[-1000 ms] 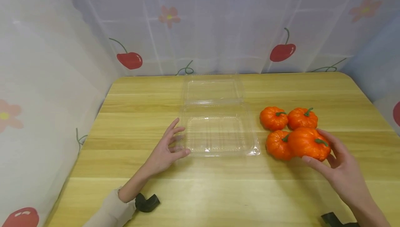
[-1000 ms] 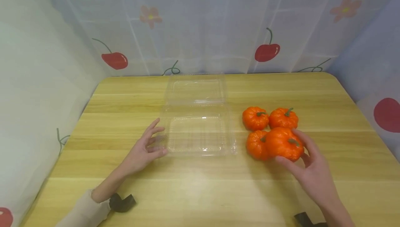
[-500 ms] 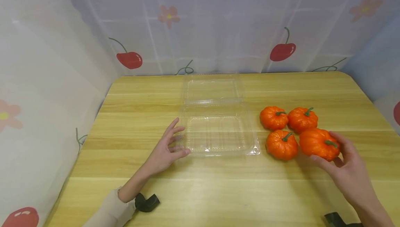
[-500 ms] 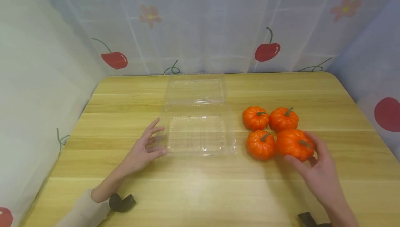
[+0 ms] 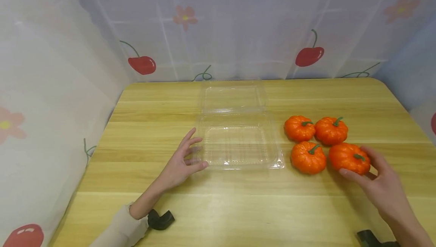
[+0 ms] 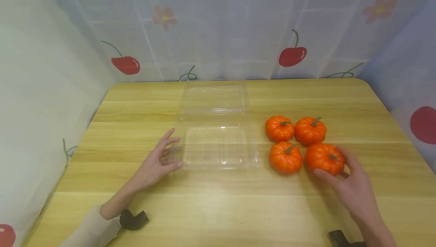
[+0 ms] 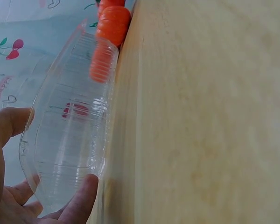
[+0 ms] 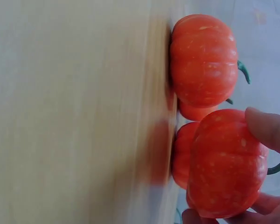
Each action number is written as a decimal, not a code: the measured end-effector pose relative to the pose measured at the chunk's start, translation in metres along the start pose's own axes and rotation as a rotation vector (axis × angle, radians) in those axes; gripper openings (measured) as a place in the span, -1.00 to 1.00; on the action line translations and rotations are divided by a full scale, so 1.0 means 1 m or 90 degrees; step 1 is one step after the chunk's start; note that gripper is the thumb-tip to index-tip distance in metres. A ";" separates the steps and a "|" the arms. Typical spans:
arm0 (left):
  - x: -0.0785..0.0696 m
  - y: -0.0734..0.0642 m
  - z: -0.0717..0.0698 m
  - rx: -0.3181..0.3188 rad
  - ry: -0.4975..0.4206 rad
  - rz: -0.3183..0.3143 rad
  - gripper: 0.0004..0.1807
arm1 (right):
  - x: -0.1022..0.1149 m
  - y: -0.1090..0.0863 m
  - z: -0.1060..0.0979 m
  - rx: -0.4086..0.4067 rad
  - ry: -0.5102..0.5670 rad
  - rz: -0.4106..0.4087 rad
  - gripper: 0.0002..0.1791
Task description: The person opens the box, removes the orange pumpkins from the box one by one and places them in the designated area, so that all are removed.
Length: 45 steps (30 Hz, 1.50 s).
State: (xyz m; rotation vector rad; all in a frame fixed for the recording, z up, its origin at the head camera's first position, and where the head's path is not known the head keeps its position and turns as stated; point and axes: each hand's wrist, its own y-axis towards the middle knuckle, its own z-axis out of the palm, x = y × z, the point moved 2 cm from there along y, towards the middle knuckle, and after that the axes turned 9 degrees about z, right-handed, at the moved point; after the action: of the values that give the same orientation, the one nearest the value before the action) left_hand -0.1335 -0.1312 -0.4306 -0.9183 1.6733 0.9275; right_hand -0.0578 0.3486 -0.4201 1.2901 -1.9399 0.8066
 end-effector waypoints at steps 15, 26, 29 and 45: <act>0.002 -0.001 -0.001 0.000 0.008 -0.001 -0.15 | -0.007 0.006 0.008 0.037 -0.031 -0.025 -0.08; 0.000 -0.001 -0.001 0.001 0.014 -0.003 -0.16 | -0.005 0.007 0.010 0.056 -0.035 -0.021 -0.05; -0.001 -0.002 -0.001 0.001 0.012 -0.003 -0.17 | -0.005 0.007 0.011 0.060 -0.036 -0.020 -0.04; 0.000 0.000 0.000 0.006 0.011 0.008 -0.18 | -0.002 0.003 0.007 0.096 -0.053 -0.009 0.05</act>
State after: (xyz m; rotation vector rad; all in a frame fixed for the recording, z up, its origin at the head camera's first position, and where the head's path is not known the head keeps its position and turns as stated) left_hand -0.1329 -0.1310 -0.4312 -0.9134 1.6987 0.9215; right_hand -0.0612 0.3451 -0.4257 1.4446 -1.9635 0.9205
